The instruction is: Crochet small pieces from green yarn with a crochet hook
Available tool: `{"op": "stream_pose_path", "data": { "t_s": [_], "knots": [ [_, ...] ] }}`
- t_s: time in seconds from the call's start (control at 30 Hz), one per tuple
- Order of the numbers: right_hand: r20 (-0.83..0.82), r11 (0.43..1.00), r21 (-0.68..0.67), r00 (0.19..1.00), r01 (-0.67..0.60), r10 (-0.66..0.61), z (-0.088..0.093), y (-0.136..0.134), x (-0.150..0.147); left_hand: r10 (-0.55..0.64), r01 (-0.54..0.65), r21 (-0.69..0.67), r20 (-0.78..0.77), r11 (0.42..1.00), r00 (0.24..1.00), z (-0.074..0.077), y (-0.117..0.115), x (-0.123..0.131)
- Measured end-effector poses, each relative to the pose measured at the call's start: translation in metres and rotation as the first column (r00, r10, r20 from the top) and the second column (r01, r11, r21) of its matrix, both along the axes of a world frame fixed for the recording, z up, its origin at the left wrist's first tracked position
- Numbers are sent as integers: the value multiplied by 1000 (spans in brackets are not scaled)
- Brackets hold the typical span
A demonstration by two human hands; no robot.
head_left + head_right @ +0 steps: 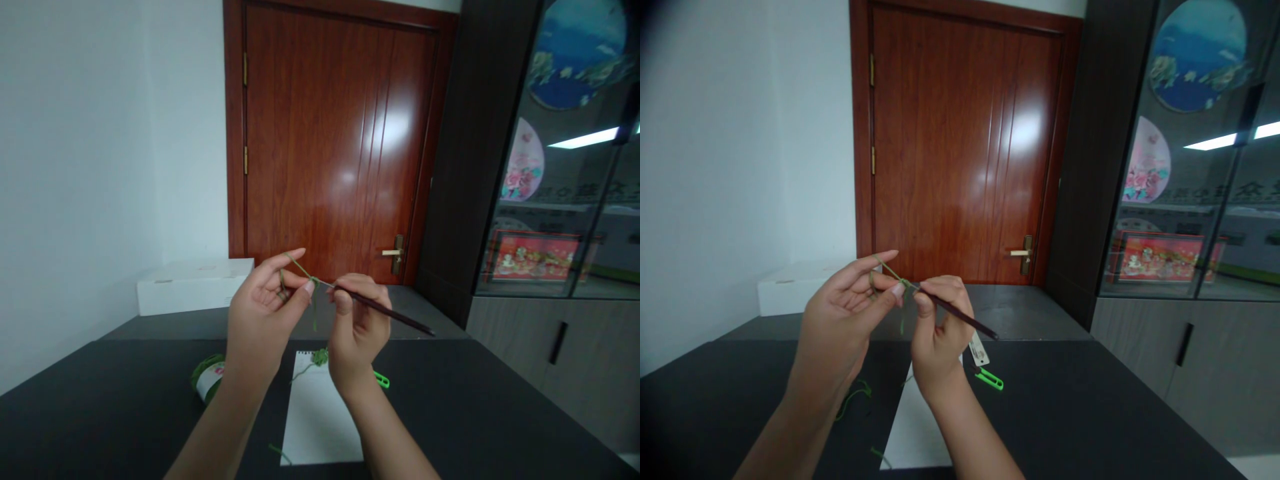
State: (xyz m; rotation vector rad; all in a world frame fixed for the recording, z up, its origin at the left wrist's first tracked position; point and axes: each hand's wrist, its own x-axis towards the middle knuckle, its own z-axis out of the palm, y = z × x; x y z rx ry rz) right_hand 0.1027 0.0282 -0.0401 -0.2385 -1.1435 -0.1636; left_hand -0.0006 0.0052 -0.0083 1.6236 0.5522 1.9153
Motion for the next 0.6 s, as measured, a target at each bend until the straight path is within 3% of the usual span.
{"op": "stream_pose_path", "data": {
  "t_s": [0.2,0.3,0.43,0.5,0.6],
  "knots": [
    [49,992,-88,995,88,-84,1,-1,11,60,-60,9,-48,998,997,2,-2,-2],
    [169,985,-22,971,174,-167,4,-1,15,143,-139,48,-99,989,985,2,-3,-2],
    [273,985,57,946,164,-174,6,2,18,255,-244,86,-165,966,953,3,-6,-2],
    [196,993,-46,975,112,-101,7,2,18,251,-240,85,-178,967,951,3,-6,-3],
    [14,959,-231,986,-161,169,8,3,15,137,-130,54,-158,990,978,4,-5,-6]
  ]
}}
